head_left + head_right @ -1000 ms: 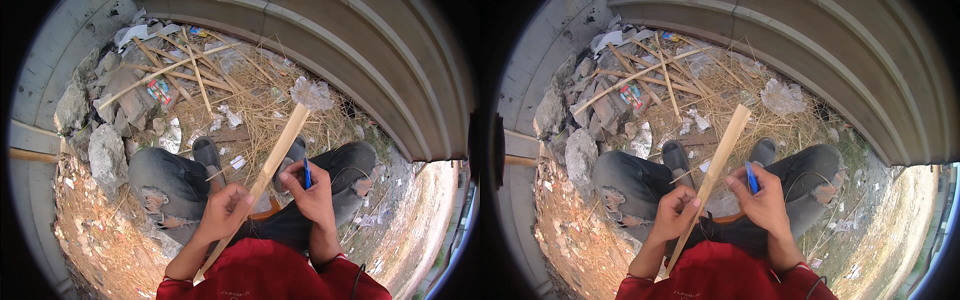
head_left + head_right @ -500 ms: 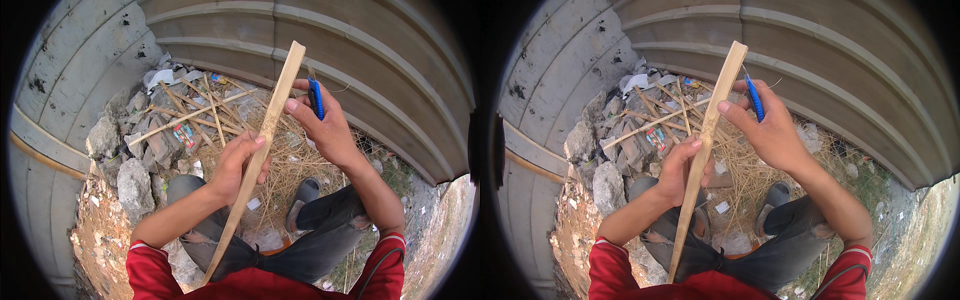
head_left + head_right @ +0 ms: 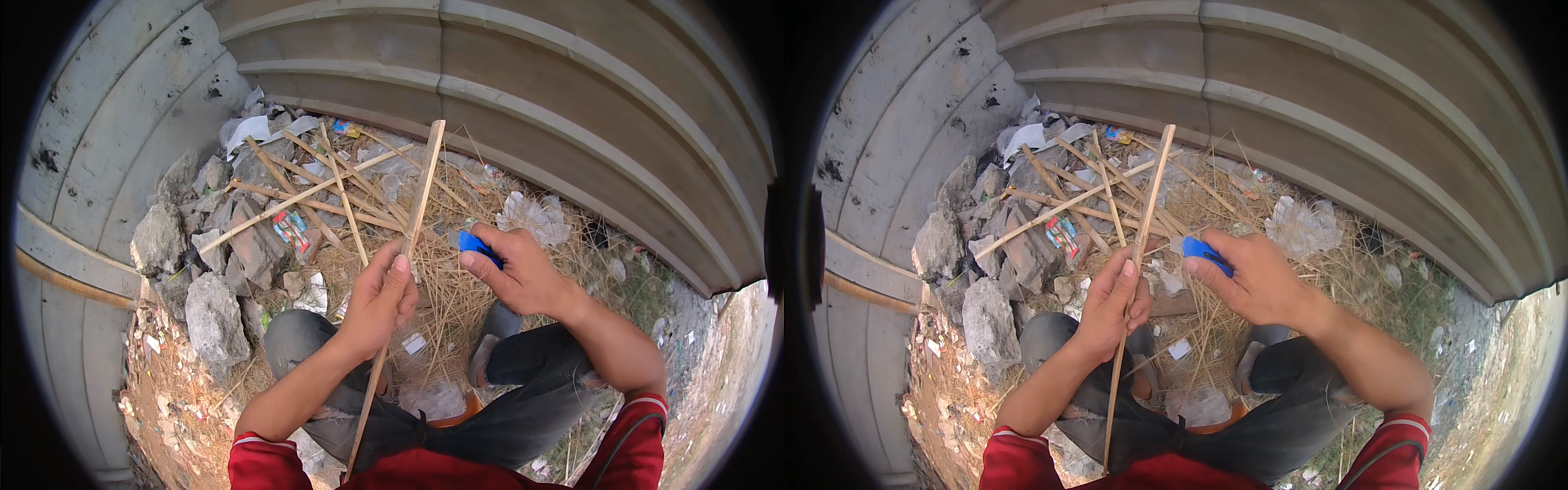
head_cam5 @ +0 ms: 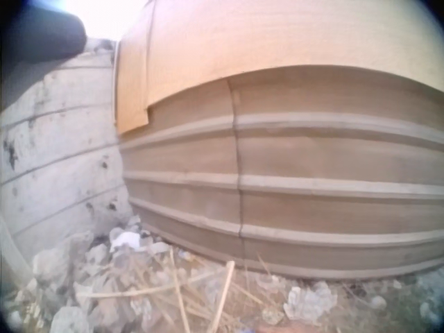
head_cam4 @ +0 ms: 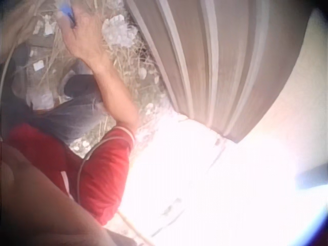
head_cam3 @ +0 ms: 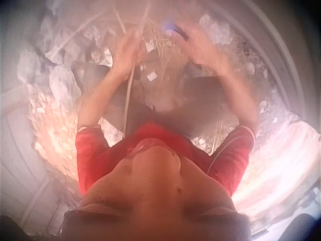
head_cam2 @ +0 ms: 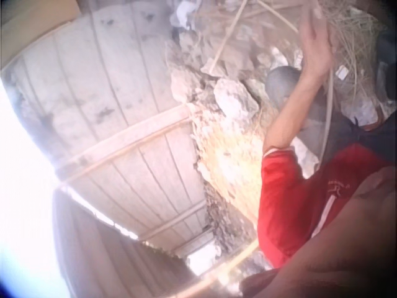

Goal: The person sits on the ground and uses a utility knife to shave thin strips from a long bamboo stick. They hold the stick with their left hand and scrape along its length with the knife in their right hand, creating a pile of shavings on the ground.

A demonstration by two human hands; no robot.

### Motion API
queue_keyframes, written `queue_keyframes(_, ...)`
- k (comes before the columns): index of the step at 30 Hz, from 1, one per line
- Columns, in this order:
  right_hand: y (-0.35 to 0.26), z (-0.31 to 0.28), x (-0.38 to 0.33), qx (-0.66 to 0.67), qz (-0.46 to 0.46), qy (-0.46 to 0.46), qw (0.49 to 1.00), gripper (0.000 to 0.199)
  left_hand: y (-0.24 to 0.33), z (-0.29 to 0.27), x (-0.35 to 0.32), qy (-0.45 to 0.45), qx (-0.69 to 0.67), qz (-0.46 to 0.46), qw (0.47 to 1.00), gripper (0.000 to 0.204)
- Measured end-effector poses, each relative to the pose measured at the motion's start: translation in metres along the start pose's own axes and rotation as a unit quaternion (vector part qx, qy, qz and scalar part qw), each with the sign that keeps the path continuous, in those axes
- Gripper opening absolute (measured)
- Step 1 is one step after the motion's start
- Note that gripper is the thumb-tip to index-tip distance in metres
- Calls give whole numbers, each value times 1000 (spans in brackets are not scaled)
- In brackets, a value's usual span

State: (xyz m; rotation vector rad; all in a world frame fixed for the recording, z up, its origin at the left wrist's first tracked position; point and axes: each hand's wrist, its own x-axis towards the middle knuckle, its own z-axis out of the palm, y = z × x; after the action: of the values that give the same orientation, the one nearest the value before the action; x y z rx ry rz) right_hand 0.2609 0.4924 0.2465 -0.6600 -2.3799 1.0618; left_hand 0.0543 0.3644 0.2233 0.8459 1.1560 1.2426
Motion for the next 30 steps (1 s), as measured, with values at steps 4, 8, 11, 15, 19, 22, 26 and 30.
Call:
queue_keyframes(4, -3, 9, 6, -44, 2, -52, 998, 36, -6, -1, -2, 5, -9, 8, 1000, 54)
queue_keyframes(8, -1, 24, 15, -73, -15, -61, 995, 37, -12, -1, -6, 2, -36, 3, 999, 54)
queue_keyframes(11, -6, 28, 22, -115, -13, -63, 991, 39, -19, -9, -8, -8, -83, -9, 996, 53)
queue_keyframes(15, 15, 28, 36, -138, 73, -11, 988, 47, -20, -11, -5, -13, -106, -103, 989, 52)
queue_keyframes(19, 61, -54, 56, -136, 224, 180, 948, 51, -29, -11, -32, -106, -81, -94, 987, 52)
queue_keyframes(22, 44, -35, 32, -111, 122, 189, 968, 53, -23, -16, -29, -89, -115, -97, 985, 52)
queue_keyframes(26, 4, -4, 22, -53, 123, 16, 991, 52, -19, -23, -22, -35, -143, -128, 981, 52)
queue_keyframes(30, -9, 24, 16, -89, 96, -92, 987, 51, -14, -17, -21, -29, -131, -140, 981, 52)
